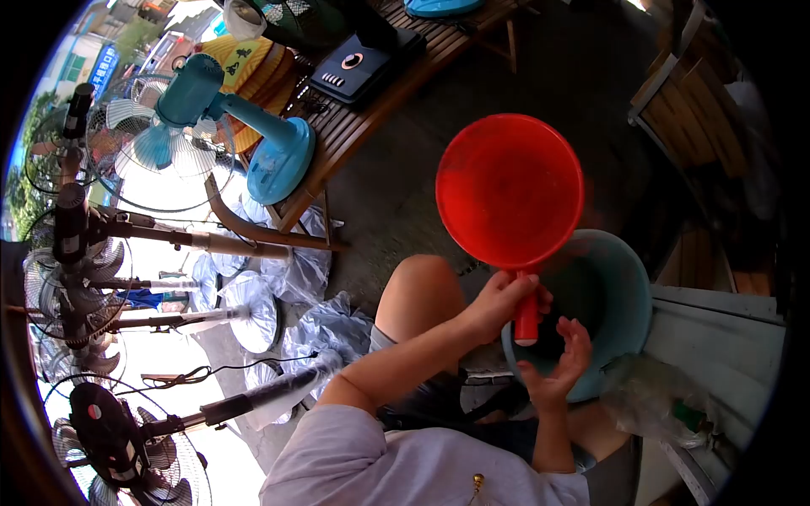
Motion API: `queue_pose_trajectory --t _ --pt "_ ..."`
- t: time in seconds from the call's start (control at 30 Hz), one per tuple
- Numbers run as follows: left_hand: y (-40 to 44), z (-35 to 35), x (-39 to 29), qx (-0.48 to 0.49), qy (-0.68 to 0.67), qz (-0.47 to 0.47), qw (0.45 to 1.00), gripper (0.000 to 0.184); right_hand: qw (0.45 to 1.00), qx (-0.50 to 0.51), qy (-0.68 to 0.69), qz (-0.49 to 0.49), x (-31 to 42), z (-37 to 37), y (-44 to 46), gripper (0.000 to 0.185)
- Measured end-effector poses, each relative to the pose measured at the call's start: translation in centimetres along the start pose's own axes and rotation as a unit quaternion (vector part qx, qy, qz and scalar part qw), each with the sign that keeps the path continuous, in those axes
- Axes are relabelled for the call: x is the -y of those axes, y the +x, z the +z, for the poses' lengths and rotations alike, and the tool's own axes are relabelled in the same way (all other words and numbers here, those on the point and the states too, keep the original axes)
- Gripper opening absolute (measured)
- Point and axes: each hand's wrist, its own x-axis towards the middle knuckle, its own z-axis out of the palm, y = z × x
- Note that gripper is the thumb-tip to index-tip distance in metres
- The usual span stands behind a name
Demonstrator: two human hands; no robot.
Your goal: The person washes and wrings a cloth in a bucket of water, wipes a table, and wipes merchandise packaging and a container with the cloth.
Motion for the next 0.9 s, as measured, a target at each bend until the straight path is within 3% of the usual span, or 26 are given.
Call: queue_pose_trajectory --t 0.07,0.13,0.17,0.23,0.37,0.47,0.57,0.63,0.7,0.77,0.83,0.9 --pt "0.0 -3.6 -4.6 -0.109 0.014 0.061 0.992 0.022 1.000 0.022 -0.003 0.007 -0.7 -0.4 -1.2 0.073" --pt "0.3 -8.1 -9.3 -0.153 0.027 0.149 0.976 0.021 0.987 -0.024 0.047 0.152 -1.9 -1.1 -3.1 0.058" --pt "0.2 -9.7 -11.7 -0.191 0.023 0.179 0.965 0.020 0.986 -0.025 0.048 0.154 -2.3 -1.6 -3.7 0.058" --pt "0.7 -13.4 -16.0 -0.259 0.052 0.207 0.942 0.020 0.956 -0.087 0.069 0.273 -3.1 -2.4 -4.7 0.045" --pt "2.6 -20.7 -22.2 -0.225 -0.012 0.266 0.937 0.020 0.946 -0.106 0.022 0.306 -3.9 -3.4 -5.6 0.034" --pt "3.9 -24.1 -25.5 -0.175 -0.092 0.256 0.946 0.019 0.943 -0.095 0.020 0.317 -4.4 -3.7 -5.9 0.031" --pt "4.7 -24.4 -27.8 -0.109 -0.173 0.224 0.953 0.023 0.940 -0.092 0.024 0.327 -4.2 -3.2 -5.6 0.027" --pt "3.7 -19.1 -28.2 -0.167 -0.201 0.238 0.935 0.024 0.936 -0.099 0.026 0.336 -4.2 -2.9 -5.7 0.025" --pt "4.2 -22.5 -29.3 -0.119 -0.187 0.208 0.953 0.030 0.926 -0.085 0.021 0.367 -4.5 -2.5 -5.8 0.019" --pt "4.9 -26.0 -30.6 0.068 -0.185 0.107 0.975 0.037 0.925 -0.036 -0.032 0.376 -5.2 -2.6 -5.8 0.016" --pt "5.6 -28.7 -31.3 0.106 -0.185 0.075 0.974 0.044 0.936 -0.002 -0.086 0.340 -5.8 -2.5 -5.6 0.016" --pt "4.8 -28.5 -30.1 -0.070 -0.099 0.181 0.976 0.056 0.939 0.056 -0.116 0.319 -6.1 -3.0 -4.6 0.018"
